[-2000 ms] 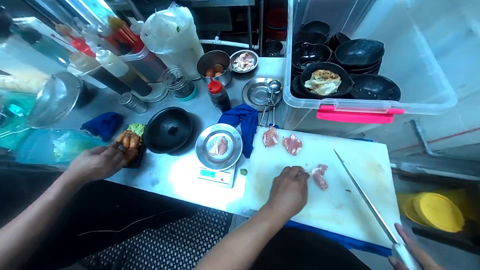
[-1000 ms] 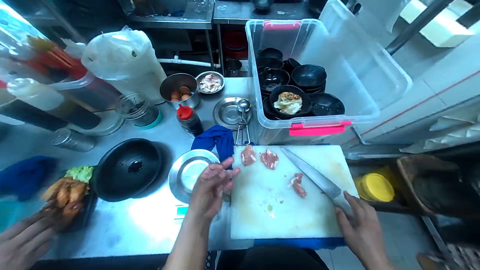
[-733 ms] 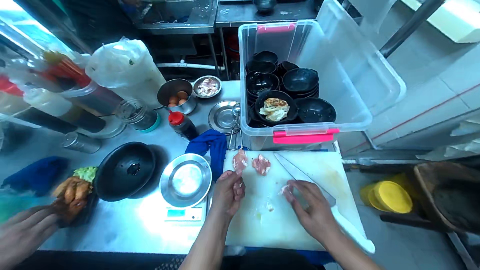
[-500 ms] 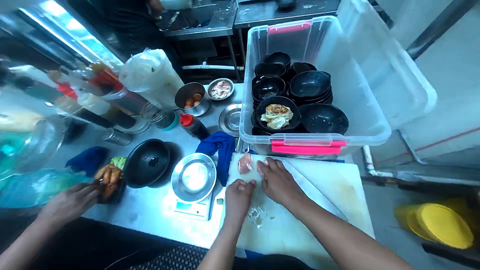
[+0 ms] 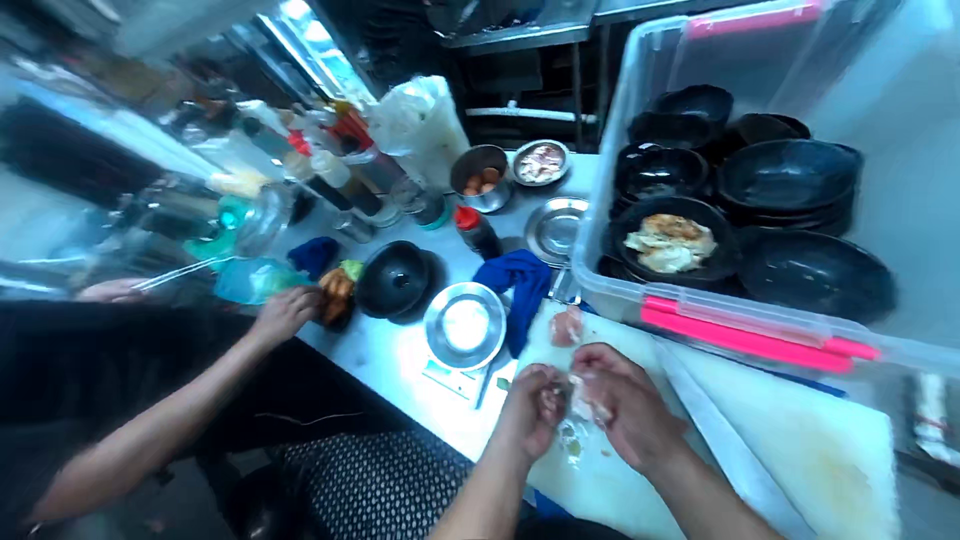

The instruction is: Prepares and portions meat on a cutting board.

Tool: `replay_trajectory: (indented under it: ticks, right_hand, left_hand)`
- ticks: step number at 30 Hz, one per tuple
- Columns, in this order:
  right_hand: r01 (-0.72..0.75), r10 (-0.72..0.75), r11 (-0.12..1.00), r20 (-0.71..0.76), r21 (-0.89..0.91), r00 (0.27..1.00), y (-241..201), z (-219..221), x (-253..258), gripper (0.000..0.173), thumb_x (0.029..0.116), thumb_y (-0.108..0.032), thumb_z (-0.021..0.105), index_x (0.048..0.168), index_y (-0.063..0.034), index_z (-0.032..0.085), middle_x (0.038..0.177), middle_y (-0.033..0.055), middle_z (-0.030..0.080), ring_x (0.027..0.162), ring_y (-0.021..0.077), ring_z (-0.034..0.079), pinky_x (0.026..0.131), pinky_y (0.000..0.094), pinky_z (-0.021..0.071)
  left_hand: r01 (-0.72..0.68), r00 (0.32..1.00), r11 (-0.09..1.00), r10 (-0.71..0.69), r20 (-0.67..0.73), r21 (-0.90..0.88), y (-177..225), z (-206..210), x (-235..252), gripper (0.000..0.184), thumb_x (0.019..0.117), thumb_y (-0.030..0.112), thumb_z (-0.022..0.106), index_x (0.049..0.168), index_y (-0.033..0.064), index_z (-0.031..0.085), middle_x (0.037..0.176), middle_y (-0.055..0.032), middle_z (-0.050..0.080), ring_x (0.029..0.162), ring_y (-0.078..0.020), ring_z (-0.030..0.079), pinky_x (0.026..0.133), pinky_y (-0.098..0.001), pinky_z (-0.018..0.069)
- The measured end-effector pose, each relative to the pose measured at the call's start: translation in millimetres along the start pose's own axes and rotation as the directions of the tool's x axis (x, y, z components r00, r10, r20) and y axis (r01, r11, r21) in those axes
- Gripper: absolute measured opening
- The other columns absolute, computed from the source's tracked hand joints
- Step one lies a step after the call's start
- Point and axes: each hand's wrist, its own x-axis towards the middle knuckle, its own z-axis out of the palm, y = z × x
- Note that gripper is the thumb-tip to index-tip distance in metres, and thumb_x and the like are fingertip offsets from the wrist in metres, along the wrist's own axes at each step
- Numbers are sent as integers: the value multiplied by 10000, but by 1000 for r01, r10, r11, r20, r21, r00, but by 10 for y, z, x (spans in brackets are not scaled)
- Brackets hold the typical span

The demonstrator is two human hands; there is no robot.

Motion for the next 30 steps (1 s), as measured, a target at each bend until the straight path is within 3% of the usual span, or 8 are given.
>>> replay_trajectory:
  ticks: [4, 8, 12, 15, 18, 22, 26, 30]
  right_hand:
    - [-223, 275, 905, -99, 363, 956, 124, 108, 91, 332, 1067, -215, 359, 966, -60, 635, 781, 68, 666, 724, 205, 691, 641, 370, 607]
    - [-299, 364, 885, -128, 357, 923, 136, 366, 201, 311, 1088, -193, 351, 985, -48, 607, 868, 103, 692, 640, 179, 665, 500, 288, 548]
    - [-344, 383, 899, -105, 269, 918, 232, 872, 517, 266, 1091, -227, 437, 958, -60, 596, 672, 29, 573, 437, 74, 490, 376, 205, 426]
    - [-330, 337, 941, -118, 77, 934, 268, 1434, 858, 276, 1086, -244, 487, 926, -44, 590, 630, 25, 544, 410, 77, 461, 372, 218, 427]
    - [-195, 182, 966, -93, -170, 979, 361, 2116, 1376, 333, 1076, -266, 505, 865, -35, 619, 618, 33, 573, 422, 105, 493, 394, 255, 451]
    - [30, -24, 845, 19, -535, 1000, 566, 2875, 2160, 394, 1049, -332, 510, 786, -73, 648, 609, 8, 587, 457, 110, 526, 439, 278, 472]
    - [261, -181, 526, 193, -810, 964, 770, 3174, 2787, 437, 1034, -380, 474, 760, -92, 655, 695, 16, 601, 612, 135, 589, 588, 364, 517]
    - [399, -57, 216, 396, -891, 916, 915, 3439, 2976, 411, 1054, -328, 476, 947, -29, 736, 1033, 128, 708, 1029, 260, 684, 948, 459, 551]
  left_hand:
    - [21, 996, 999, -24, 90, 27, 169, -215, -135, 128, 999, 26, 472, 977, 69, 590, 912, -87, 711, 655, -100, 637, 582, -220, 523]
    - [74, 993, 996, -70, 95, -38, 437, -499, -245, 132, 1035, 65, 437, 975, 92, 552, 804, -64, 674, 647, -125, 663, 558, -225, 543]
    - [-143, 986, 989, 140, 87, 26, 1143, -892, -234, 96, 998, 62, 512, 920, 114, 531, 602, 29, 516, 443, -38, 483, 418, -172, 424]
    - [-374, 881, 792, 466, -83, 483, 2047, -1307, 85, 128, 919, 69, 700, 901, 30, 579, 582, 1, 519, 438, -68, 469, 416, -225, 413]
    - [-218, 802, 267, 598, 17, 939, 2854, -1790, 706, 324, 914, 321, 735, 1035, 22, 708, 885, -110, 702, 825, -230, 688, 800, -448, 578]
    - [-164, 855, -108, 480, 196, 981, 3247, -2112, 997, 447, 949, 438, 639, 1213, 88, 726, 1362, -107, 639, 1331, -268, 556, 1153, -473, 421]
    - [-207, 502, -80, 847, 176, 975, 3077, -2472, 899, 284, 902, 300, 687, 1080, 97, 774, 1398, -175, 603, 1343, -377, 533, 1089, -529, 474]
    - [-323, 598, 127, 796, 98, 938, 2847, -2690, 969, 569, 915, 206, 702, 1418, -23, 567, 1642, -288, 259, 1477, -416, 387, 1148, -511, 446]
